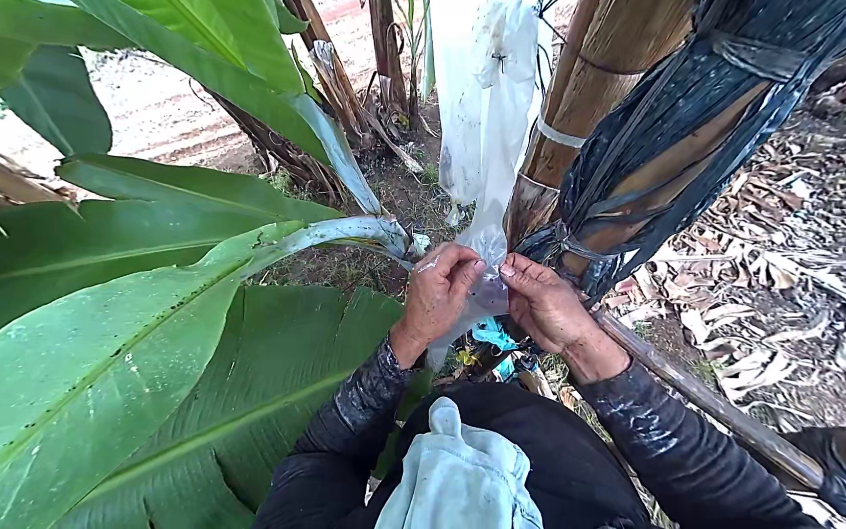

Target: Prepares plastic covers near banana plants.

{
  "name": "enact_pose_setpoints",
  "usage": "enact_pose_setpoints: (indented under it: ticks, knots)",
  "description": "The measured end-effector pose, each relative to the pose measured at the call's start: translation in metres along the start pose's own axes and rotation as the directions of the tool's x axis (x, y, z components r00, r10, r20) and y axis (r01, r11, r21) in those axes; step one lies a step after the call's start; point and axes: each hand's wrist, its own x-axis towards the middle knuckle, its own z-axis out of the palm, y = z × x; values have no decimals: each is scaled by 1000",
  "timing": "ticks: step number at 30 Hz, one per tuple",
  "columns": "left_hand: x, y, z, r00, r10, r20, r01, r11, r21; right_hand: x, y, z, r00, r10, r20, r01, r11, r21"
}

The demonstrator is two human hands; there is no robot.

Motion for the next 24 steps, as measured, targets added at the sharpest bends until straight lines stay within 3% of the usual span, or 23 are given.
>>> enact_pose_setpoints:
  ticks: [3, 6, 8, 12, 16, 20, 24]
  knots:
    - [2, -13, -10, 990, -140, 4, 139, 986, 92, -5, 6, -10, 987, -117, 109, 126, 989, -76]
    - [12, -18, -23, 967, -216, 136, 223, 974, -35, -7, 9, -17, 970, -159, 181, 188, 970, -154]
    - [21, -16, -27, 976, -134, 172, 150, 985, -86, -8, 10, -21, 963, -168, 213, 210, 958, -196]
    - [39, -16, -30, 992, 48, 115, -49, 999, 6, -6, 7, -19, 970, -160, 182, 188, 970, -151]
    - [53, -24, -30, 1000, 24, 2, -24, 999, -26, -5, 1, -23, 951, -144, 275, 205, 956, -208]
    - [71, -18, -40, 975, 203, -87, -192, 974, 120, -5, -1, -17, 960, -103, 260, 189, 925, -330]
    - [84, -11, -43, 934, 354, -45, -332, 909, 251, 0, -4, -23, 969, -74, 237, 158, 921, -357]
